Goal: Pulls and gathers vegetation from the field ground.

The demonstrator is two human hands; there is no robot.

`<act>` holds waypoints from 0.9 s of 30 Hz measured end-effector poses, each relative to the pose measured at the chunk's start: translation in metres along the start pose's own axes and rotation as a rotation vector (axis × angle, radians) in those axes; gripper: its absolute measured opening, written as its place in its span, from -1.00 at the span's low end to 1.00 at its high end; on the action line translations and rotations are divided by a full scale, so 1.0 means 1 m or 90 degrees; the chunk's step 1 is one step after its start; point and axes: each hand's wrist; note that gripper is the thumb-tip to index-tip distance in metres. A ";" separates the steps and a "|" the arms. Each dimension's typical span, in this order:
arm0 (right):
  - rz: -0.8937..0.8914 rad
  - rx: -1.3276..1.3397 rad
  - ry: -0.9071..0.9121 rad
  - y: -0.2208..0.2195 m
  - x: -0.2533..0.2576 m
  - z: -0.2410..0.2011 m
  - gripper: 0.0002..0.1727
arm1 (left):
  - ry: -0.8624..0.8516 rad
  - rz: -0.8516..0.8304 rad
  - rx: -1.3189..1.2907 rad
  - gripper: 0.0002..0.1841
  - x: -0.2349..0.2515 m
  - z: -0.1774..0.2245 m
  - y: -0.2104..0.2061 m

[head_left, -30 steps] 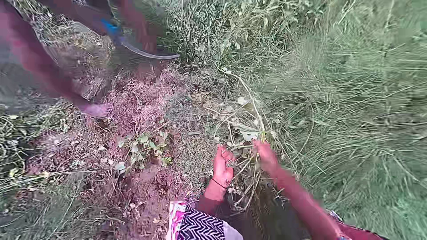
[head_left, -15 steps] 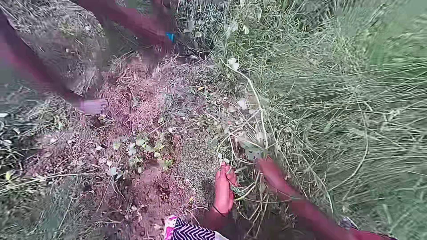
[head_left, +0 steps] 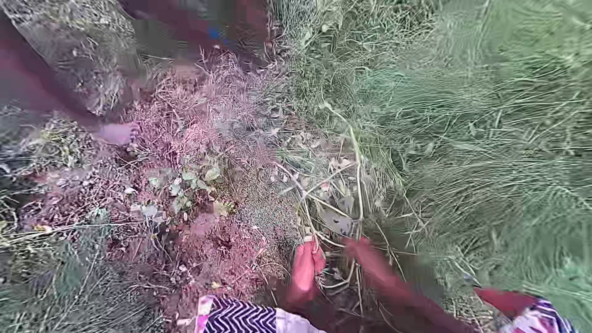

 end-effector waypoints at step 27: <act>0.054 0.166 0.320 -0.080 -0.002 -0.046 -0.71 | -0.069 -0.050 0.100 -0.59 -0.005 0.098 0.038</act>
Point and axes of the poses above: each hand's wrist, its own x-axis towards the middle knuckle, its own y-axis out of the back of the hand, z = x × y, and after that the axes turned 2 degrees about y, right-handed
